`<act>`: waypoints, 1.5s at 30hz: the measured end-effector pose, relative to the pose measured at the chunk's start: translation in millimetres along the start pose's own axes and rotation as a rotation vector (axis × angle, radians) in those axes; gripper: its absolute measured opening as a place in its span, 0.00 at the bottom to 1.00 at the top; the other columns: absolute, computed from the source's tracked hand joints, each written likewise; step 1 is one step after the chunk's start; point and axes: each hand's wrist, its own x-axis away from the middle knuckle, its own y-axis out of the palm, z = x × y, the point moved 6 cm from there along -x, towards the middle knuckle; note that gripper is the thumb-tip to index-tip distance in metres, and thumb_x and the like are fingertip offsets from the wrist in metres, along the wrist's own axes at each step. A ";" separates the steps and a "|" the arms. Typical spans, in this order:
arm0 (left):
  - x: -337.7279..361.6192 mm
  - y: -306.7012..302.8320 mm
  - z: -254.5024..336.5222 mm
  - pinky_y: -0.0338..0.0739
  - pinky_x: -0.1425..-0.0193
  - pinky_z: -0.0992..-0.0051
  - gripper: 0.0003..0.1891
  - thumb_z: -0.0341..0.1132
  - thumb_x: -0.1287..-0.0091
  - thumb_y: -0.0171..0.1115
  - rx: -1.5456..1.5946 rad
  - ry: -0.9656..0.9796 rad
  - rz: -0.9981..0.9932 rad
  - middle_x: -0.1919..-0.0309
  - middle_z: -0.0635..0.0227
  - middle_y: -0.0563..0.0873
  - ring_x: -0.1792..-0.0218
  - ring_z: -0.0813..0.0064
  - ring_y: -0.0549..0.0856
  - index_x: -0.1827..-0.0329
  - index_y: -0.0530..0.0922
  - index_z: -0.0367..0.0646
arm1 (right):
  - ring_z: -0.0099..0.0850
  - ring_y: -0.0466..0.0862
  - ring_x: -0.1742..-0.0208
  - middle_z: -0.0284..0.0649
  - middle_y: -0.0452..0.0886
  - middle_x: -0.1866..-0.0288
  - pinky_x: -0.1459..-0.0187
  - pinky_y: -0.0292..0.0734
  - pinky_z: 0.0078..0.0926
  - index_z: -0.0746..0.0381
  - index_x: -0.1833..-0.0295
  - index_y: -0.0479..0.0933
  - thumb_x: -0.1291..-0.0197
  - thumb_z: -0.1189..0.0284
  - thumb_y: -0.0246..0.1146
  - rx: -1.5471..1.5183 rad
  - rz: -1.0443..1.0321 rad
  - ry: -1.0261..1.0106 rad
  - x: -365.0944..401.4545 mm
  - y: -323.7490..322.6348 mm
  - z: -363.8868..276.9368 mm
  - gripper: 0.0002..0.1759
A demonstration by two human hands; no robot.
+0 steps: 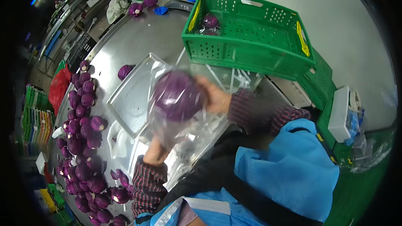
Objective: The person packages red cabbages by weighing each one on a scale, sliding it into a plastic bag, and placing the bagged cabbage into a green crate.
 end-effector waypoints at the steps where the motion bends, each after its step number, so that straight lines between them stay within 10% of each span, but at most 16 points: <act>1: -22.7 16.6 10.6 0.65 0.32 0.63 0.42 0.54 0.31 0.57 -0.098 0.063 -0.046 0.28 0.58 0.62 0.34 0.62 0.71 0.22 0.49 0.43 | 0.37 0.71 0.33 0.37 0.71 0.32 0.32 0.64 0.50 0.55 0.32 0.66 0.43 0.45 0.64 0.046 0.048 -0.100 1.6 -10.8 -43.4 0.39; 7: -130.7 26.3 7.2 0.71 0.43 0.75 0.30 0.40 0.32 0.61 -0.165 0.074 0.229 0.37 0.61 0.75 0.43 0.70 0.79 0.29 0.64 0.42 | 0.33 0.77 0.39 0.40 0.77 0.39 0.36 0.71 0.37 0.59 0.36 0.69 0.38 0.46 0.60 0.297 0.022 -0.341 -60.3 -149.6 -304.3 0.34; 9: -149.7 15.2 5.1 0.72 0.37 0.63 0.34 0.43 0.34 0.64 -0.140 0.094 0.380 0.36 0.58 0.73 0.43 0.64 0.79 0.28 0.62 0.40 | 0.30 0.79 0.43 0.39 0.80 0.42 0.37 0.72 0.33 0.63 0.37 0.70 0.34 0.51 0.57 0.431 -0.021 -0.494 -96.2 -217.0 -372.0 0.30; 15: -178.6 19.6 34.2 0.73 0.38 0.66 0.29 0.39 0.32 0.62 -0.104 0.119 0.576 0.41 0.62 0.76 0.46 0.69 0.80 0.31 0.65 0.41 | 0.31 0.78 0.42 0.39 0.77 0.42 0.40 0.75 0.39 0.61 0.34 0.65 0.33 0.55 0.55 0.648 0.185 -0.649 -203.4 -328.0 -408.3 0.29; 20: -193.9 -14.6 67.1 0.74 0.41 0.70 0.26 0.37 0.32 0.63 -0.215 0.103 0.657 0.44 0.64 0.78 0.48 0.72 0.80 0.33 0.67 0.39 | 0.40 0.83 0.54 0.44 0.81 0.47 0.62 0.80 0.45 0.62 0.39 0.72 0.42 0.37 0.56 0.589 0.493 0.172 -253.2 -402.6 -355.0 0.41; 21: -196.8 -24.7 75.0 0.74 0.41 0.71 0.25 0.36 0.32 0.63 -0.264 0.089 0.658 0.45 0.64 0.78 0.48 0.74 0.80 0.34 0.68 0.38 | 0.40 0.83 0.54 0.44 0.81 0.47 0.62 0.80 0.45 0.62 0.39 0.72 0.42 0.37 0.56 0.607 0.489 0.180 -257.1 -401.8 -362.4 0.41; 25: -199.1 -64.0 137.4 0.74 0.47 0.80 0.19 0.30 0.31 0.60 -0.544 0.193 0.686 0.48 0.70 0.82 0.55 0.83 0.79 0.37 0.72 0.38 | 0.34 0.86 0.62 0.45 0.85 0.67 0.63 0.79 0.39 0.66 0.65 0.82 0.46 0.42 0.63 2.334 0.379 0.208 -257.1 -316.4 -420.0 0.33; 28: -187.6 -103.6 164.6 0.74 0.49 0.79 0.18 0.29 0.31 0.60 -0.542 0.276 0.748 0.49 0.69 0.83 0.56 0.83 0.78 0.39 0.74 0.39 | 0.25 0.78 0.85 0.35 0.79 0.83 0.77 0.74 0.22 0.63 0.75 0.78 0.42 0.55 0.65 1.767 0.373 0.162 -272.9 -195.0 -447.5 0.21; 32: -174.2 -151.0 181.5 0.73 0.47 0.78 0.17 0.28 0.32 0.59 -0.537 0.280 0.801 0.50 0.67 0.83 0.54 0.82 0.79 0.40 0.74 0.38 | 0.30 0.83 0.58 0.45 0.83 0.57 0.61 0.79 0.26 0.69 0.50 0.78 0.41 0.54 0.63 1.854 0.206 -0.190 -390.8 -109.9 -473.2 0.27; 36: -159.4 -187.0 190.7 0.74 0.46 0.76 0.13 0.25 0.33 0.59 -0.633 0.234 0.983 0.53 0.63 0.84 0.52 0.76 0.82 0.47 0.77 0.34 | 0.48 0.69 0.32 0.58 0.70 0.34 0.32 0.63 0.36 0.72 0.34 0.66 0.45 0.50 0.66 2.113 0.188 -0.429 -569.1 -138.1 -467.8 0.43; 41: -134.3 -229.8 178.5 0.76 0.52 0.76 0.08 0.22 0.35 0.58 -0.492 0.300 1.254 0.63 0.62 0.82 0.60 0.74 0.82 0.54 0.78 0.33 | 0.48 0.64 0.28 0.59 0.64 0.30 0.30 0.60 0.35 0.74 0.29 0.58 0.49 0.49 0.69 1.950 0.197 -0.769 -754.1 -199.2 -442.7 0.52; 45: -132.3 -240.0 181.7 0.71 0.51 0.76 0.06 0.27 0.35 0.59 -0.507 0.334 1.350 0.66 0.65 0.80 0.61 0.76 0.78 0.57 0.77 0.35 | 0.48 0.59 0.25 0.63 0.60 0.28 0.27 0.55 0.36 0.76 0.28 0.53 0.55 0.42 0.71 1.722 0.351 -0.538 -787.8 -202.9 -419.4 0.62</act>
